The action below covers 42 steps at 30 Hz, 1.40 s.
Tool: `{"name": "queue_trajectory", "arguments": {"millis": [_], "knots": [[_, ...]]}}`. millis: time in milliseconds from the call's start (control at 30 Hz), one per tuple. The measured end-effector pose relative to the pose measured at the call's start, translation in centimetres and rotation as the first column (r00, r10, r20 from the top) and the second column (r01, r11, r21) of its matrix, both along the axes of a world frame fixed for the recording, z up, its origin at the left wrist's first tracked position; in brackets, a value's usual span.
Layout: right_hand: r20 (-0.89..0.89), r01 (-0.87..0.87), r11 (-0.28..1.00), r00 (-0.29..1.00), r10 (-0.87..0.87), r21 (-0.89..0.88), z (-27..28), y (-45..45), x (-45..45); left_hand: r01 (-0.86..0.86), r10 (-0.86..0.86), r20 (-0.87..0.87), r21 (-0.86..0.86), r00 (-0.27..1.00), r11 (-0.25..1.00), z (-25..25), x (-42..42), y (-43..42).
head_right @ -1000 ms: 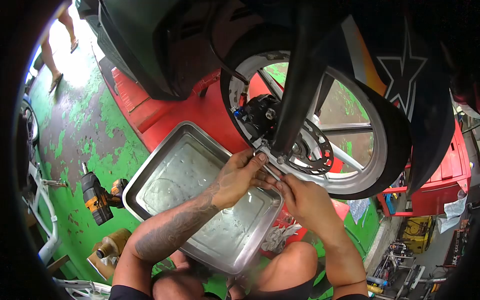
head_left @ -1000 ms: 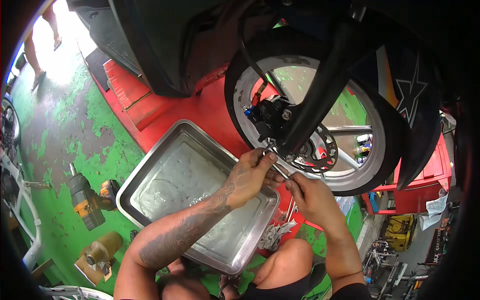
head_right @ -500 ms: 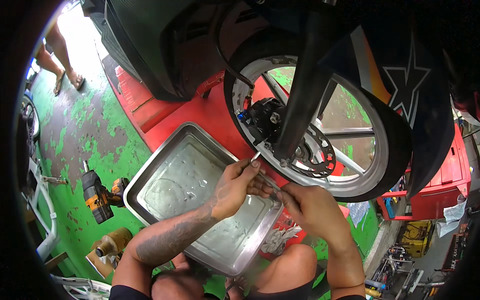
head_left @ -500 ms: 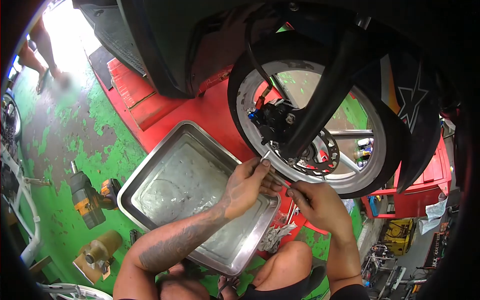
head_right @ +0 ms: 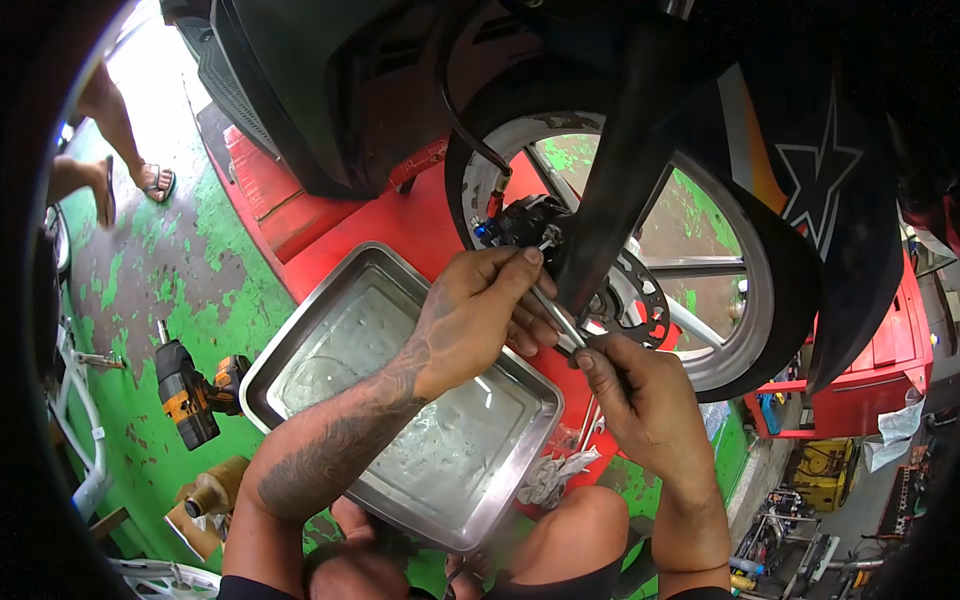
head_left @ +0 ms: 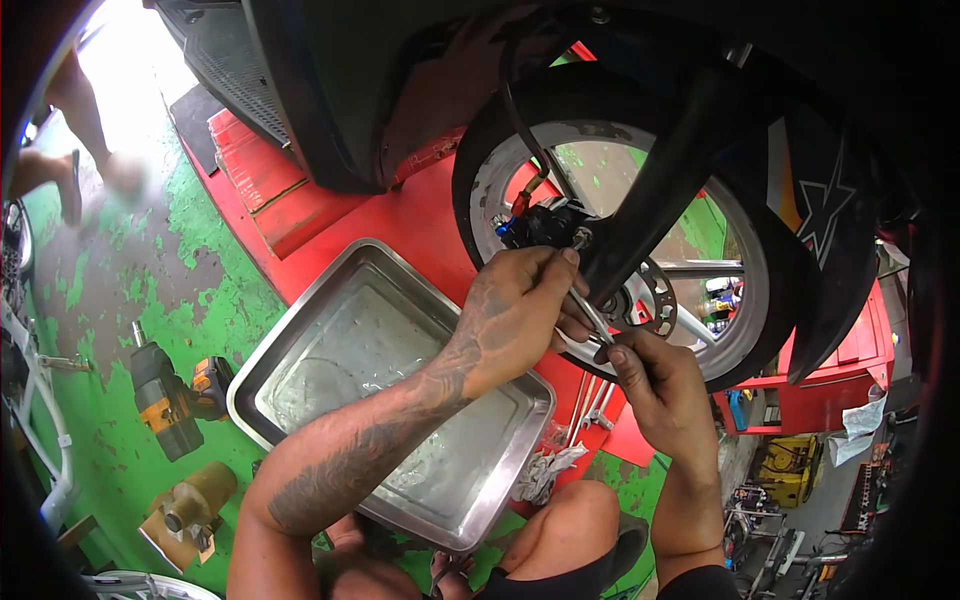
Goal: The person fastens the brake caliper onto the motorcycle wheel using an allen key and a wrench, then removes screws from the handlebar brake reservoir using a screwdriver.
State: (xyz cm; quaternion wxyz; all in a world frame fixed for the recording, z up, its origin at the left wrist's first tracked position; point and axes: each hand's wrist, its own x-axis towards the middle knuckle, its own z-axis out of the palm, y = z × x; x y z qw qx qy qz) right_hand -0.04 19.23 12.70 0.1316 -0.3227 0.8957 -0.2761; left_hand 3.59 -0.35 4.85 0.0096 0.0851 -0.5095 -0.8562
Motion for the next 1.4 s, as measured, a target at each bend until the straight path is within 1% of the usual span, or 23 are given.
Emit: {"name": "queue_trajectory", "arguments": {"millis": [67,100,200,300,400,500,600,667,733,767,800,867,900,933,967,1033,1067,1133,1167,1233,1267,1333,1400], "knots": [[0.029,0.020,1.000,0.999,-0.020,0.010,0.4,0.1,-0.1,0.014,-0.014,0.012,0.010,1.000,1.000,0.4,-0.1,-0.2],[0.045,0.029,0.999,0.999,-0.030,0.014,0.7,0.1,-0.2,0.013,-0.015,0.027,0.056,1.000,0.998,0.5,-0.1,-0.1],[-0.083,0.041,0.989,0.996,-0.029,0.141,3.3,-0.5,0.3,0.008,-0.021,0.064,0.204,0.998,0.979,0.9,-0.1,0.1],[-0.325,-0.013,0.953,0.938,0.117,0.303,7.9,-3.0,1.9,0.008,-0.044,0.093,0.355,0.995,0.935,1.5,0.0,0.2],[-0.426,-0.099,0.923,0.865,0.264,0.372,10.2,-5.0,2.2,0.000,-0.055,0.113,0.436,0.992,0.900,1.9,-0.2,-0.3],[-0.420,-0.132,0.880,0.840,0.343,0.457,11.4,-6.9,2.1,-0.021,-0.053,0.139,0.483,0.989,0.876,2.5,-0.4,-0.2],[-0.422,-0.105,0.816,0.814,0.399,0.568,11.5,-7.2,1.8,-0.018,-0.031,0.130,0.363,0.991,0.932,2.3,-0.4,-0.3],[-0.373,-0.110,0.780,0.831,0.412,0.616,10.6,-6.4,0.9,0.002,-0.012,0.077,0.139,0.997,0.990,2.3,-0.4,-0.4],[-0.278,-0.145,0.764,0.875,0.396,0.629,8.4,-4.9,-0.3,-0.021,0.023,0.027,-0.086,0.999,0.996,1.9,-0.5,-0.3],[-0.233,-0.170,0.801,0.904,0.359,0.575,7.2,-4.1,-0.7,-0.073,0.067,-0.034,-0.264,0.997,0.962,1.2,-0.8,-0.1],[-0.182,-0.190,0.835,0.928,0.324,0.517,5.8,-3.3,-1.0,-0.132,0.099,-0.100,-0.429,0.990,0.894,0.5,-1.0,0.1],[-0.170,-0.163,0.909,0.955,0.243,0.384,2.2,-1.3,-1.1,-0.210,0.121,-0.189,-0.576,0.974,0.790,-0.3,-1.2,0.4],[-0.162,-0.144,0.939,0.966,0.202,0.312,1.3,-0.8,-1.1,-0.227,0.127,-0.209,-0.576,0.970,0.786,-0.4,-1.2,0.5],[-0.015,-0.052,0.937,0.998,0.061,0.346,1.2,-0.8,-0.8,-0.197,0.126,-0.171,-0.516,0.977,0.833,-0.1,-1.3,0.5],[-0.008,-0.043,0.945,0.999,0.048,0.324,1.4,-0.9,-0.8,-0.172,0.124,-0.133,-0.453,0.983,0.875,0.3,-1.3,0.5],[0.014,-0.024,0.957,1.000,0.021,0.289,2.1,-1.3,-1.0,-0.054,0.064,0.059,-0.151,0.996,0.987,2.2,-1.1,0.5],[0.014,-0.073,0.932,0.997,0.072,0.355,2.6,-1.7,-1.4,-0.056,0.065,0.060,-0.145,0.996,0.988,2.2,-1.2,0.6],[0.051,-0.132,0.917,0.991,0.122,0.376,2.5,-2.0,-2.6,-0.067,0.075,0.054,-0.132,0.996,0.989,2.2,-1.3,0.7],[0.070,-0.162,0.907,0.987,0.147,0.388,2.3,-2.0,-2.9,-0.074,0.084,0.052,-0.159,0.995,0.984,2.2,-1.2,0.8],[-0.020,-0.134,0.962,0.990,0.143,0.239,-0.7,-0.5,-2.8,-0.093,0.103,0.038,-0.212,0.994,0.973,2.0,-1.0,0.6],[-0.067,-0.131,0.979,0.988,0.143,0.158,-1.8,-0.1,-2.8,-0.096,0.101,0.004,-0.287,0.995,0.953,1.8,-0.8,0.5],[-0.151,-0.112,0.986,0.980,0.130,0.125,-2.3,0.1,-2.3,-0.087,0.073,-0.049,-0.439,0.996,0.894,0.6,-0.4,0.7],[-0.240,-0.118,0.988,0.961,0.138,0.097,-3.2,0.3,-2.1,-0.188,0.121,-0.154,-0.567,0.981,0.802,-0.1,-0.5,1.1]]}}
